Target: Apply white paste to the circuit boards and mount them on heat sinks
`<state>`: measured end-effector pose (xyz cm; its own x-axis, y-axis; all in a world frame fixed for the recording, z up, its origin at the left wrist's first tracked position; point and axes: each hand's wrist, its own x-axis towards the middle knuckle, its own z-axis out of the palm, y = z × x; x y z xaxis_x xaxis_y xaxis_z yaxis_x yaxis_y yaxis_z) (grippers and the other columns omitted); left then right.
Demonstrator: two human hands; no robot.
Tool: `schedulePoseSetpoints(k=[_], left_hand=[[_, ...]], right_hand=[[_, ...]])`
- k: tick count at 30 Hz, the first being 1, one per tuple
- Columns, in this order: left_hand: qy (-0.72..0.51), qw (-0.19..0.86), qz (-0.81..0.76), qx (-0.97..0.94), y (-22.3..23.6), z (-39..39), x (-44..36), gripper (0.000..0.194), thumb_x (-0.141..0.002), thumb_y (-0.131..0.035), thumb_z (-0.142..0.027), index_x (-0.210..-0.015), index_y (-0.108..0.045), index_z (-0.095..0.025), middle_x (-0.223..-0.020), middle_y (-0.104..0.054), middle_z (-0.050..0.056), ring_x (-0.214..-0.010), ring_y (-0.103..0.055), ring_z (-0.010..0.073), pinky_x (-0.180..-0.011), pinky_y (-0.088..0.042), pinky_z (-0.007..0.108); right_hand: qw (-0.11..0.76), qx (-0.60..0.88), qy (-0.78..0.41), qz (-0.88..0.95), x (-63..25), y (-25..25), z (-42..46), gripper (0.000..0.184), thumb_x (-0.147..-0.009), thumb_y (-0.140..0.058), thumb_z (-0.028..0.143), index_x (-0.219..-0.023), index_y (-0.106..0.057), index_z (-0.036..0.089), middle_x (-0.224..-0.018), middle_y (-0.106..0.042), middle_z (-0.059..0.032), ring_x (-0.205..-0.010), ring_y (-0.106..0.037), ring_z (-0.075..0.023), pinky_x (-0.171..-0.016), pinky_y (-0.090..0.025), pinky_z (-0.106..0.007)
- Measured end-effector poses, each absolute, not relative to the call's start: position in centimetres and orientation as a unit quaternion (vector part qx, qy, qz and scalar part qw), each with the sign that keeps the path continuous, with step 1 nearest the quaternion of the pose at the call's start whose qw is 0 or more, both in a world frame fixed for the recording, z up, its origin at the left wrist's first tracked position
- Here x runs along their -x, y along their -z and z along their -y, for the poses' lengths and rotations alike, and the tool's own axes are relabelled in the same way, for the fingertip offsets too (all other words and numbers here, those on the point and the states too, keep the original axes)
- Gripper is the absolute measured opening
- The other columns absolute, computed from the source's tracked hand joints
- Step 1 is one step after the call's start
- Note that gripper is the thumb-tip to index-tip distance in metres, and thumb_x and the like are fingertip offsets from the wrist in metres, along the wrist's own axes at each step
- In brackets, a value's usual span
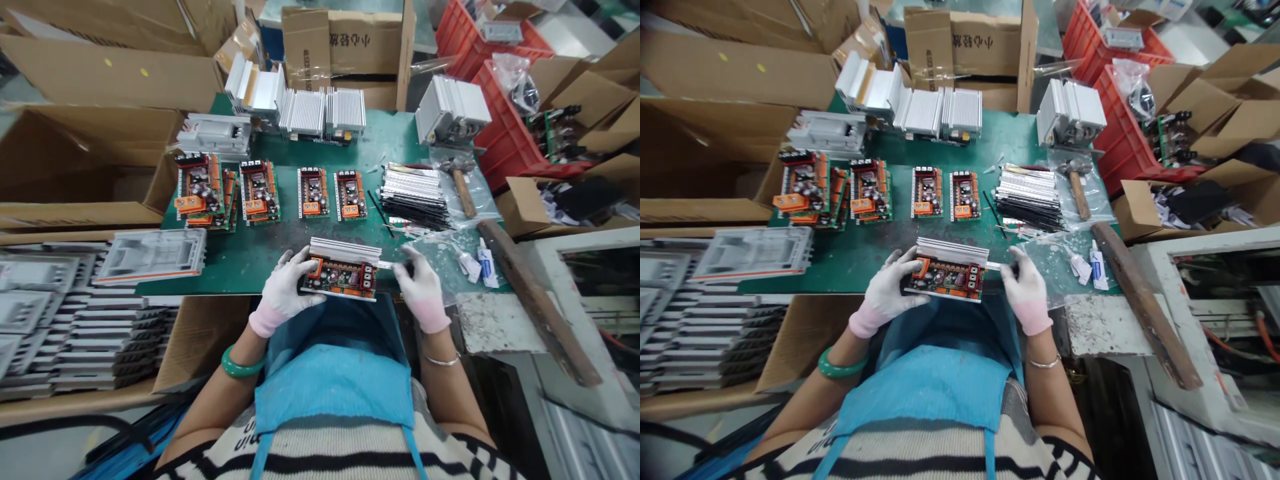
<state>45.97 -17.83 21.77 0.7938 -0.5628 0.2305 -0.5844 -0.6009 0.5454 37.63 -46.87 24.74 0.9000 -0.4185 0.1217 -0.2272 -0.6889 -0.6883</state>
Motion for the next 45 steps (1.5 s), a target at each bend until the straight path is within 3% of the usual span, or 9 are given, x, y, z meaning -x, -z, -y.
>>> schedulePoseSetpoints(k=[6,14,21,24,28,32,36,39,45], left_hand=[[-0.023,0.311,0.315,-0.897,-21.3,17.7,-46.1,0.072,-0.071,-0.067,-0.072,-0.122,-0.060,-0.022,-0.146,-0.050,0.013,-0.135,-0.048,0.0336,-0.118,-0.033,0.052],[-0.033,0.307,0.312,-0.899,-20.9,17.7,-46.1,0.072,-0.072,-0.065,-0.074,-0.122,-0.060,-0.023,-0.146,-0.050,0.012,-0.136,-0.045,0.0343,-0.118,-0.032,0.052],[-0.028,0.309,0.305,-0.900,-20.8,17.7,-46.1,0.071,-0.072,-0.065,-0.073,-0.122,-0.059,-0.024,-0.149,-0.047,0.012,-0.138,-0.043,0.0350,-0.117,-0.034,0.052],[-0.026,0.309,0.305,-0.900,-20.9,17.8,-46.1,0.070,-0.071,-0.067,-0.072,-0.122,-0.059,-0.025,-0.148,-0.048,0.011,-0.136,-0.046,0.0344,-0.117,-0.034,0.053],[-0.025,0.308,0.302,-0.902,-21.1,17.9,-46.1,0.070,-0.069,-0.068,-0.073,-0.121,-0.060,-0.026,-0.146,-0.051,0.009,-0.136,-0.045,0.0345,-0.116,-0.037,0.052],[-0.022,0.313,0.297,-0.902,-21.3,17.9,-46.0,0.072,-0.070,-0.065,-0.076,-0.120,-0.061,-0.025,-0.145,-0.052,0.010,-0.137,-0.045,0.0350,-0.116,-0.037,0.052],[-0.027,0.315,0.299,-0.900,-21.3,17.9,-46.0,0.073,-0.072,-0.061,-0.078,-0.119,-0.061,-0.023,-0.143,-0.053,0.011,-0.136,-0.046,0.0350,-0.115,-0.038,0.052],[-0.031,0.317,0.303,-0.898,-21.3,18.0,-46.0,0.072,-0.072,-0.060,-0.079,-0.119,-0.060,-0.023,-0.143,-0.054,0.011,-0.136,-0.046,0.0338,-0.115,-0.039,0.051],[-0.013,0.315,0.295,-0.902,-21.7,18.0,-46.0,0.071,-0.071,-0.064,-0.077,-0.119,-0.059,-0.024,-0.143,-0.054,0.009,-0.136,-0.046,0.0335,-0.115,-0.039,0.050]], right_hand=[[0.366,0.922,0.115,-0.048,-39.5,-24.6,45.2,0.039,-0.095,-0.042,0.027,-0.131,-0.056,0.022,-0.123,-0.067,-0.0084,-0.109,-0.064,-0.0213,-0.097,-0.050,-0.037],[0.145,0.971,0.163,-0.097,-44.6,-25.7,49.8,0.020,-0.089,-0.060,0.032,-0.099,-0.075,0.023,-0.120,-0.066,-0.0120,-0.112,-0.057,-0.0288,-0.093,-0.045,-0.043],[0.098,0.982,0.149,-0.068,-46.4,-25.7,49.6,0.016,-0.089,-0.060,0.027,-0.092,-0.074,0.019,-0.119,-0.066,-0.0142,-0.117,-0.052,-0.0318,-0.093,-0.042,-0.046],[0.112,0.972,0.200,-0.043,-44.2,-26.5,48.6,0.018,-0.094,-0.053,0.026,-0.096,-0.070,0.020,-0.113,-0.067,-0.0129,-0.113,-0.055,-0.0288,-0.096,-0.041,-0.045],[0.226,0.955,0.171,-0.085,-40.0,-26.3,47.4,0.016,-0.094,-0.053,0.029,-0.098,-0.067,0.022,-0.098,-0.067,-0.0081,-0.090,-0.064,-0.0218,-0.080,-0.049,-0.033],[0.350,0.924,0.124,-0.090,-37.8,-24.9,46.8,0.014,-0.087,-0.059,0.023,-0.098,-0.068,0.023,-0.096,-0.068,-0.0041,-0.092,-0.066,-0.0190,-0.083,-0.052,-0.030],[0.364,0.919,0.123,-0.090,-37.7,-24.2,46.4,0.014,-0.087,-0.059,0.022,-0.097,-0.069,0.023,-0.096,-0.068,-0.0034,-0.091,-0.067,-0.0179,-0.083,-0.052,-0.029],[0.323,0.935,0.121,-0.080,-37.8,-24.2,46.0,0.015,-0.089,-0.057,0.021,-0.096,-0.070,0.023,-0.097,-0.068,-0.0038,-0.088,-0.067,-0.0170,-0.077,-0.051,-0.026],[0.093,0.990,0.103,0.001,-38.0,-25.7,46.1,0.023,-0.096,-0.048,0.024,-0.099,-0.071,0.023,-0.083,-0.065,-0.0050,-0.072,-0.059,-0.0160,-0.058,-0.035,-0.028]])
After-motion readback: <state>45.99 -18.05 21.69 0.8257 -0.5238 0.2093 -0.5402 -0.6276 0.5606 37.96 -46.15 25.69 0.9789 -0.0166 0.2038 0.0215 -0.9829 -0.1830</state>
